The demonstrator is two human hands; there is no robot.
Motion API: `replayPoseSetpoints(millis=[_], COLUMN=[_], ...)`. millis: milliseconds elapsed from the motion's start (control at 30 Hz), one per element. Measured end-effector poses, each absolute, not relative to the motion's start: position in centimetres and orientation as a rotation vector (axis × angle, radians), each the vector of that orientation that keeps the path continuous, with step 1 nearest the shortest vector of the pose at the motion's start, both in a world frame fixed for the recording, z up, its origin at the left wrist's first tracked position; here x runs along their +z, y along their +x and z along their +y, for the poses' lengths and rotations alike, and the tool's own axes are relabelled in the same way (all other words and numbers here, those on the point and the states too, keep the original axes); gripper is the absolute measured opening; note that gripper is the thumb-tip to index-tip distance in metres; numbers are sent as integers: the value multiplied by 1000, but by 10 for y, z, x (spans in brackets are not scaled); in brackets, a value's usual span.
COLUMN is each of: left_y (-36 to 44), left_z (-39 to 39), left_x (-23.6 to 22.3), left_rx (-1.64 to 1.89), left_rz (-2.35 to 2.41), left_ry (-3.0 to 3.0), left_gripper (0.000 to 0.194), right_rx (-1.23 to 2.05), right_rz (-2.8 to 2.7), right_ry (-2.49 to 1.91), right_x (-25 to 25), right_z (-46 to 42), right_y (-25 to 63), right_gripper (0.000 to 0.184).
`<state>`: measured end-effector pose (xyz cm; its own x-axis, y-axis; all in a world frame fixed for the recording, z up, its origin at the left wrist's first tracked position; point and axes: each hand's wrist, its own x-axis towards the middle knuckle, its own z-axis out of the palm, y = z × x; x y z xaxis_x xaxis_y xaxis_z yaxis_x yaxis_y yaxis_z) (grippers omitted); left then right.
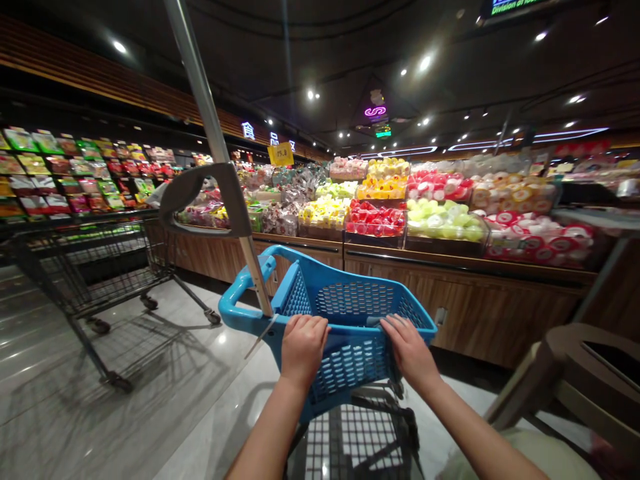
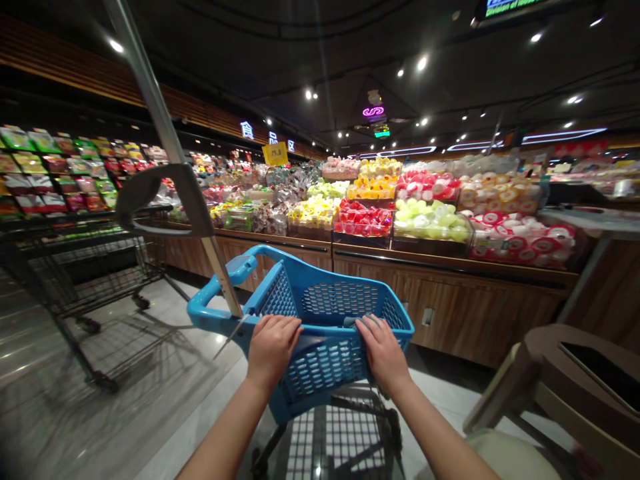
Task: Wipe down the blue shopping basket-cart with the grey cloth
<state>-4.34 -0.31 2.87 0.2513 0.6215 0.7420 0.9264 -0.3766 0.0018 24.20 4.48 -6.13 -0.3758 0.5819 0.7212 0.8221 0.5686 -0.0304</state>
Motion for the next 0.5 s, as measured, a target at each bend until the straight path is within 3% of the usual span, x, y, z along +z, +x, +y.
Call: replayPoseSetpoints(millis=[233, 500], left_y=[-39, -32], left_z=[-3, -4], left_x=[27, 27], left_rx=[-950, -976], left_rz=[-1405, -1416], left_ry=[-2072, -2048], left_gripper=[18, 17], right_rx=[-398, -369], right_rz=[-1986, -1860], right_ry=[-1206, -1191], right_x=[-68, -59], right_z=[54, 53], right_y=[293, 259], right_gripper=[43, 35])
